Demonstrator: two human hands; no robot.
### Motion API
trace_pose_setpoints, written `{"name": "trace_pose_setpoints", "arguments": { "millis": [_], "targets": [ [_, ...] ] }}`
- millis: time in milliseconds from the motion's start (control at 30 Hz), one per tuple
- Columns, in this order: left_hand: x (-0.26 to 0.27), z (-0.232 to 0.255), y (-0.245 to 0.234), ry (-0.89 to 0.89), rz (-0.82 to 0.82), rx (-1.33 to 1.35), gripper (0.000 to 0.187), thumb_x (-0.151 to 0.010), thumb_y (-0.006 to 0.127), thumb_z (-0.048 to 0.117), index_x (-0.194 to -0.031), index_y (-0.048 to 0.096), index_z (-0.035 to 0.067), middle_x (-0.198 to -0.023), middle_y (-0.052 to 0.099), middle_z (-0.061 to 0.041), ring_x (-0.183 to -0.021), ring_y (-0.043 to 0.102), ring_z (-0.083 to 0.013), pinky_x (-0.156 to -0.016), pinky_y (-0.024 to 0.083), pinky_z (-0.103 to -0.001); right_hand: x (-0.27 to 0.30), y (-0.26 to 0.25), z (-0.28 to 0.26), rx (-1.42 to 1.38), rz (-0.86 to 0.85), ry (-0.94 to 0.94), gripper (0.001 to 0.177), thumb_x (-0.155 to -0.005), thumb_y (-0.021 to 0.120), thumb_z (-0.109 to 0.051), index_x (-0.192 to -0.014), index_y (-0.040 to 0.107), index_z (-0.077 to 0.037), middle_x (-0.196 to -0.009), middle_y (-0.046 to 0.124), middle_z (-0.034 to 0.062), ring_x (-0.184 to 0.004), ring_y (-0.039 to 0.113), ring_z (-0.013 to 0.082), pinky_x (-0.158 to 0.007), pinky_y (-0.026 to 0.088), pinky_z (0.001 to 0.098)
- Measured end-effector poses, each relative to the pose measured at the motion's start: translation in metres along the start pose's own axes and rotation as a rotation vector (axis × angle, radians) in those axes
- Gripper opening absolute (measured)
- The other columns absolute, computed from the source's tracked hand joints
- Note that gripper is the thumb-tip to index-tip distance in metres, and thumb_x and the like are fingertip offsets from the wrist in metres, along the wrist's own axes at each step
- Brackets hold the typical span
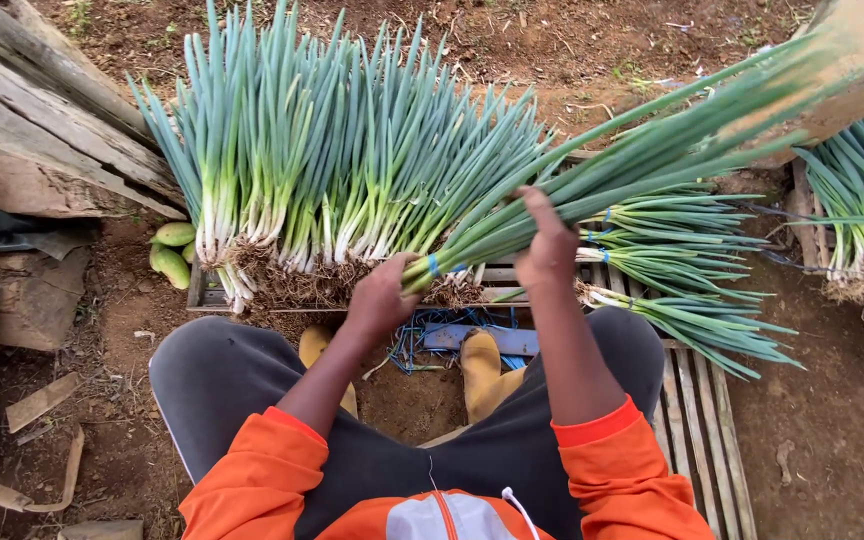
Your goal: The person gathers bunches of green onions and ties them together using blue plastic ties. They secure the bundles and place them on a wooden pallet next to other finished bunches.
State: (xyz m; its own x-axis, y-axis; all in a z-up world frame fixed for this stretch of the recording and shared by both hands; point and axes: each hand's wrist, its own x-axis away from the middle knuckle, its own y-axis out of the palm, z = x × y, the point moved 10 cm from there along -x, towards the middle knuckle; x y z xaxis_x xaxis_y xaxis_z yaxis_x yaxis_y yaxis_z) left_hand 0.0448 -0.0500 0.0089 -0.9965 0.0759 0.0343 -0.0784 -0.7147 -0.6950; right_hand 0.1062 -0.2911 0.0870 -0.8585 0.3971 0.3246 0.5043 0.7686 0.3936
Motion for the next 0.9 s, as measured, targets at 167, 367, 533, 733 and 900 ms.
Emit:
{"name": "trace_pose_setpoints", "arguments": {
  "millis": [167,367,533,733,900],
  "targets": [
    [-0.011,0.001,-0.011,0.057,0.015,0.05,0.047,-0.089,0.077,0.036,-0.13,0.065,0.016,-0.112,0.072,-0.015,-0.106,0.069,-0.0409,-0.09,0.056,-0.053,0.0,0.009,-0.056,-0.223,-0.17,-0.025,0.029,-0.079,0.078,-0.024,-0.105,0.074,-0.011,-0.104,0.073,0.0105,-0.097,0.071,0.0232,-0.095,0.059,0.0451],
    [-0.015,0.016,0.005,-0.01,-0.138,0.304,0.042,-0.088,0.079,0.03,-0.126,0.066,0.016,-0.106,0.072,-0.021,-0.102,0.067,-0.0418,-0.091,0.052,-0.052,-0.05,-0.034,-0.066,-0.322,-0.27,-0.075,0.03,-0.083,0.081,-0.024,-0.11,0.068,-0.02,-0.108,0.072,0.0035,-0.1,0.07,0.0179,-0.107,0.056,0.0453],
    [-0.021,0.034,0.001,0.003,-0.136,0.446,0.039,-0.088,0.082,0.024,-0.122,0.069,0.01,-0.096,0.072,-0.026,-0.088,0.068,-0.0355,-0.082,0.052,-0.046,-0.019,-0.013,-0.103,-0.362,-0.374,-0.103,0.025,-0.086,0.078,-0.031,-0.103,0.07,-0.015,-0.1,0.076,0.0079,-0.102,0.075,0.0171,-0.112,0.055,0.0406],
    [-0.043,0.057,0.007,0.079,-0.025,0.403,0.039,-0.088,0.084,0.03,-0.119,0.07,0.012,-0.097,0.073,-0.027,-0.088,0.07,-0.047,-0.077,0.053,-0.05,-0.045,-0.04,-0.027,-0.281,-0.326,0.055,0.072,-0.093,0.078,-0.047,-0.143,0.043,-0.008,-0.138,0.057,0.0174,-0.127,0.059,0.0307,-0.118,0.039,0.054],
    [-0.047,0.083,0.004,0.137,-0.071,0.32,0.042,-0.082,0.086,0.027,-0.118,0.071,0.01,-0.097,0.073,-0.029,-0.09,0.071,-0.0507,-0.077,0.054,-0.054,-0.033,-0.019,-0.015,-0.268,-0.279,0.109,0.032,-0.089,0.078,-0.02,-0.11,0.066,0.002,-0.105,0.073,0.0173,-0.101,0.073,0.0303,-0.099,0.058,0.0457]
  ]
}}
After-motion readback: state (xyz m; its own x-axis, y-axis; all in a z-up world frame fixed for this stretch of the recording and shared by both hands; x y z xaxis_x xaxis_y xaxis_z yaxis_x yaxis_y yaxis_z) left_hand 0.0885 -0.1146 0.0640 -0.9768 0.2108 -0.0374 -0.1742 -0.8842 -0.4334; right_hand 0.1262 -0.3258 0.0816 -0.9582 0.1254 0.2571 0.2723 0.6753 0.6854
